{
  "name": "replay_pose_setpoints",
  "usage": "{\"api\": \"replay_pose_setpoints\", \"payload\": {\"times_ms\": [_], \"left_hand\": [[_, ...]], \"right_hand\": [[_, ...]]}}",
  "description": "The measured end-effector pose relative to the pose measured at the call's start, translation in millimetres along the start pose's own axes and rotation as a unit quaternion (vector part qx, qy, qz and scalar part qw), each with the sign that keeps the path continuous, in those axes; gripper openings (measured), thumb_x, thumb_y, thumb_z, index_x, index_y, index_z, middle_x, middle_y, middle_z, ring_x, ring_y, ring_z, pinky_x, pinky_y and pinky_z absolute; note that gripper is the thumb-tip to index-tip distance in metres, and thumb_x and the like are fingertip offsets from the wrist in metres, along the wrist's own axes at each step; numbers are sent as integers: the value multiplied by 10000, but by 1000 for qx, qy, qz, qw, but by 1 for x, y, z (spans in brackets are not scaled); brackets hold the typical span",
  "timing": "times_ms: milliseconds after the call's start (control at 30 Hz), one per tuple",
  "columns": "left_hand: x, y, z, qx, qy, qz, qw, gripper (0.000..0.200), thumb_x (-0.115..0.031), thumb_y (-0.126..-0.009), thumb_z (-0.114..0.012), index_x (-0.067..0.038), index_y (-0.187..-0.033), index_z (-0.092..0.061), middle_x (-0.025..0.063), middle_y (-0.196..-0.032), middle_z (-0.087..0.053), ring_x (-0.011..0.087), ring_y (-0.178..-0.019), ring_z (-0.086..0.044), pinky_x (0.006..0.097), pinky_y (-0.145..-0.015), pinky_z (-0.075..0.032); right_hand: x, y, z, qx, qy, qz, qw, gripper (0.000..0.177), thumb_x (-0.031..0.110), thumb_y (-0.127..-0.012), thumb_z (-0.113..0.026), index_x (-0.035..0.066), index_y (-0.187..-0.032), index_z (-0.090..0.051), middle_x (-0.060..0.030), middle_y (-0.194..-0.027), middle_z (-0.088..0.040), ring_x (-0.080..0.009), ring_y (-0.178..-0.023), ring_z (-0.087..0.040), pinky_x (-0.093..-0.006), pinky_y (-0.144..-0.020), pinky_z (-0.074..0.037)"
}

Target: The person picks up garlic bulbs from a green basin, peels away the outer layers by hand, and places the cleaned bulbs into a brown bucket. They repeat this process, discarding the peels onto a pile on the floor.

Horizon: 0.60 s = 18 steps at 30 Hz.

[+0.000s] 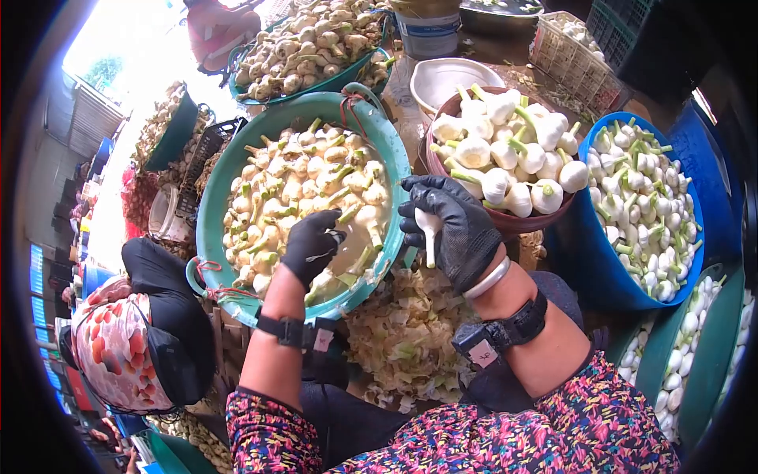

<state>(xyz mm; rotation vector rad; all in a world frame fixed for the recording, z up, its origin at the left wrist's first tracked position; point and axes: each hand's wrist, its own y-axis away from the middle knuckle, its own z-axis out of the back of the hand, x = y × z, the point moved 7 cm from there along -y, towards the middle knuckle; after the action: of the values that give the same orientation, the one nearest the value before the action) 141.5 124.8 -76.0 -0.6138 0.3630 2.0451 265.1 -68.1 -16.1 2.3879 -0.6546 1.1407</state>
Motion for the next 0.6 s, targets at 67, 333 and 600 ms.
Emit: {"api": "replay_pose_setpoints", "payload": {"times_ms": [67, 333, 600], "left_hand": [[-25, -22, -14, -16, -229, -71, 971, 428, -141, -706, -671, -58, -1117, -583, 154, -933, -637, 293, -848, -623, 385, -773, -482], [29, -50, -19, 9, -85, 78, 993, 197, -198, -796, -547, -50, -885, -642, 159, -840, -654, 315, -781, -626, 406, -711, -481], [-68, 64, 28, -4, 480, 110, 870, 223, -103, -792, -562, 53, -951, -568, 92, -837, -626, 183, -730, -622, 294, -670, -505]], "right_hand": [[1, -4, 6, -18, -15, -16, 1000, 186, 115, -873, -548, 15, -1030, -542, -67, -948, -594, -128, -799, -597, -275, -710, -531], [4, -4, 9, -45, -7, -24, 999, 181, 109, -885, -539, 13, -1038, -544, -55, -924, -600, -124, -787, -601, -260, -688, -526], [-42, 0, -36, 151, 152, 27, 976, 721, 28, -712, -699, 123, -1351, -380, -187, -1220, -477, -121, -849, -569, -248, -693, -493]]}}
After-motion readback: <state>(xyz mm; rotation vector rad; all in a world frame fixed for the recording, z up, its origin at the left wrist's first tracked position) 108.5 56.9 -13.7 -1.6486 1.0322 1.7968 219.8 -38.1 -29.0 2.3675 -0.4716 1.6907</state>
